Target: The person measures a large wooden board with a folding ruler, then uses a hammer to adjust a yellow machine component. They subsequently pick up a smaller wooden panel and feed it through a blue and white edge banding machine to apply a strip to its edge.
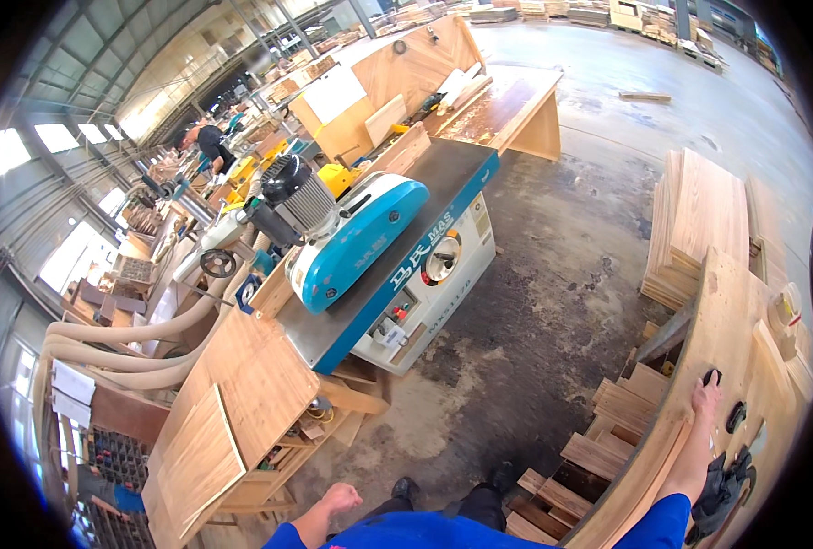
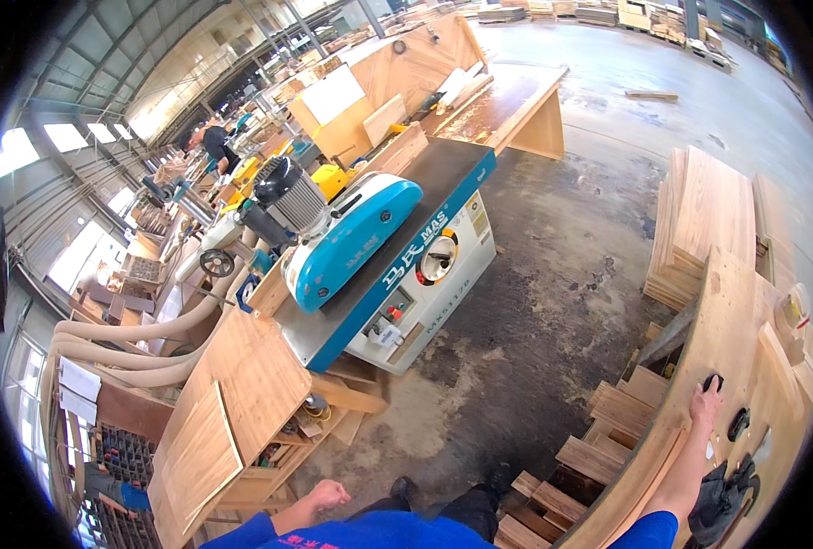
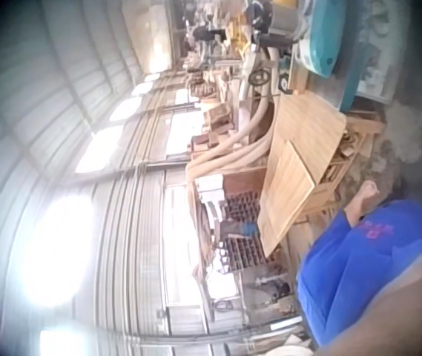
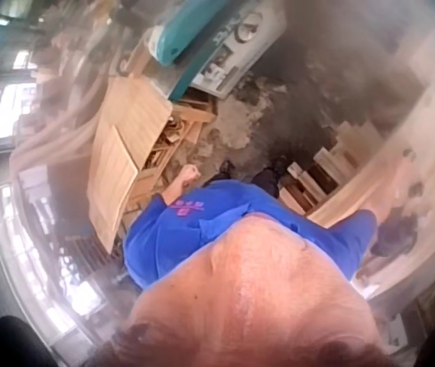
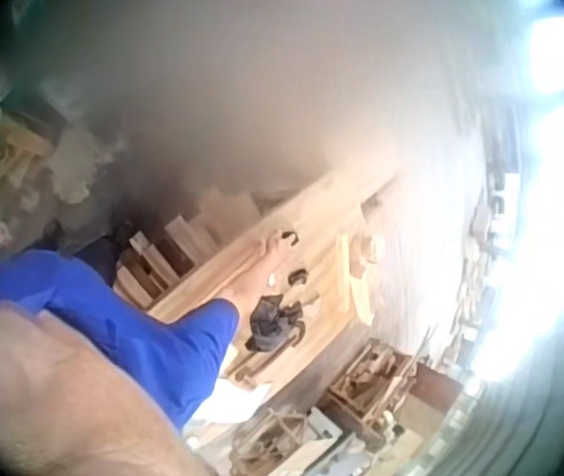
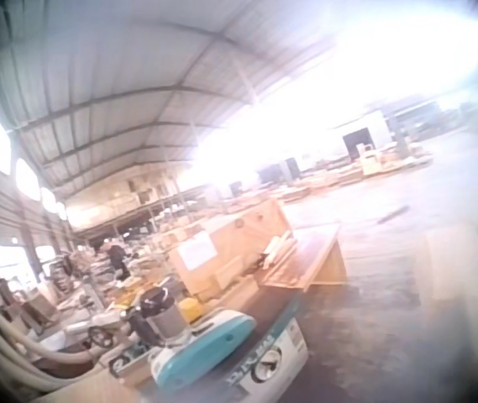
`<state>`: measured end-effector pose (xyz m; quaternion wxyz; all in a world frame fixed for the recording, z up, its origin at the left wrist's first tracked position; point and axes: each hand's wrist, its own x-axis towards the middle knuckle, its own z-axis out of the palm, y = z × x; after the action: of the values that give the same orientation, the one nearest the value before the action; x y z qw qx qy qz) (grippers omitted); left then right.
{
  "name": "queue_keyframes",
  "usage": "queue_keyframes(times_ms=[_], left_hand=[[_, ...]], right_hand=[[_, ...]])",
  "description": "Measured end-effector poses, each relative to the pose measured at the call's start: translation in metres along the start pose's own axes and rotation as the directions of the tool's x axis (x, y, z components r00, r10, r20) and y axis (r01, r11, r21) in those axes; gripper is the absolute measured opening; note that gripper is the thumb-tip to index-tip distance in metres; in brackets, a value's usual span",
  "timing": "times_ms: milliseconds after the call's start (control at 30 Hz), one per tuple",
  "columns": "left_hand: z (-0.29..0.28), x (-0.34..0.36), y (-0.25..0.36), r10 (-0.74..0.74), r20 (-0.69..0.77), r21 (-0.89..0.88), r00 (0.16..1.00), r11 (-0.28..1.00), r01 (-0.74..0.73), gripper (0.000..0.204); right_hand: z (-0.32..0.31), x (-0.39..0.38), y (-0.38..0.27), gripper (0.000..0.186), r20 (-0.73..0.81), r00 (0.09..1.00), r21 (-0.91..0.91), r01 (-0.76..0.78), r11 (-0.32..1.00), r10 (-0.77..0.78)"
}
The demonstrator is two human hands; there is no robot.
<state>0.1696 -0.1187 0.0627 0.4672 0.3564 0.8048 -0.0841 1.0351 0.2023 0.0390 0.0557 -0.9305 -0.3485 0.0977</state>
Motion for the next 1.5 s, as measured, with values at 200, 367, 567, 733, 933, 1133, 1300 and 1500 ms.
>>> queue_keyframes(times_ms=[200,367,567,733,933,1133,1300,1500], left_hand=[[-0.017,0.003,-0.003,0.033,0.092,0.231,0.995,0.971,-0.053,0.019],[-0.023,-0.008,0.026,0.051,0.027,0.102,0.998,0.993,-0.054,0.023],[-0.027,0.002,0.075,0.148,0.02,-0.127,0.989,0.981,-0.144,0.024],[-0.03,0.018,0.09,0.326,0.133,-0.677,0.936,0.72,-0.154,0.032],[-0.069,-0.027,0.005,0.261,0.052,-0.858,0.964,0.505,-0.09,0.026],[-0.107,-0.071,-0.13,0.183,-0.175,-0.848,0.967,0.472,-0.242,0.02],[-0.15,-0.096,-0.209,-0.022,-0.431,-0.859,0.902,0.316,-0.403,0.015],[-0.194,-0.157,-0.371,-0.574,-0.518,-0.747,0.634,-0.057,-0.662,0.006]], right_hand=[[0.035,0.046,0.016,0.053,-0.119,0.993,0.057,0.025,0.998,-0.018],[0.034,0.007,-0.009,0.048,-0.202,0.968,0.014,0.155,0.988,-0.149],[0.072,-0.168,-0.118,0.021,-0.019,0.85,0.754,0.359,0.551,-0.527],[0.076,-0.445,-0.232,0.034,0.5,0.265,0.814,0.18,0.552,-0.825],[0.065,-0.686,-0.338,0.045,0.626,-0.229,0.779,0.211,0.59,-0.745],[0.058,-0.815,-0.396,0.045,0.52,-0.594,0.817,0.555,0.156,-0.614],[0.073,-0.852,-0.435,0.038,0.605,-0.593,0.713,0.701,0.03,-0.531],[0.109,-0.776,-0.497,0.038,0.653,-0.491,0.45,0.864,-0.226,-0.577]])
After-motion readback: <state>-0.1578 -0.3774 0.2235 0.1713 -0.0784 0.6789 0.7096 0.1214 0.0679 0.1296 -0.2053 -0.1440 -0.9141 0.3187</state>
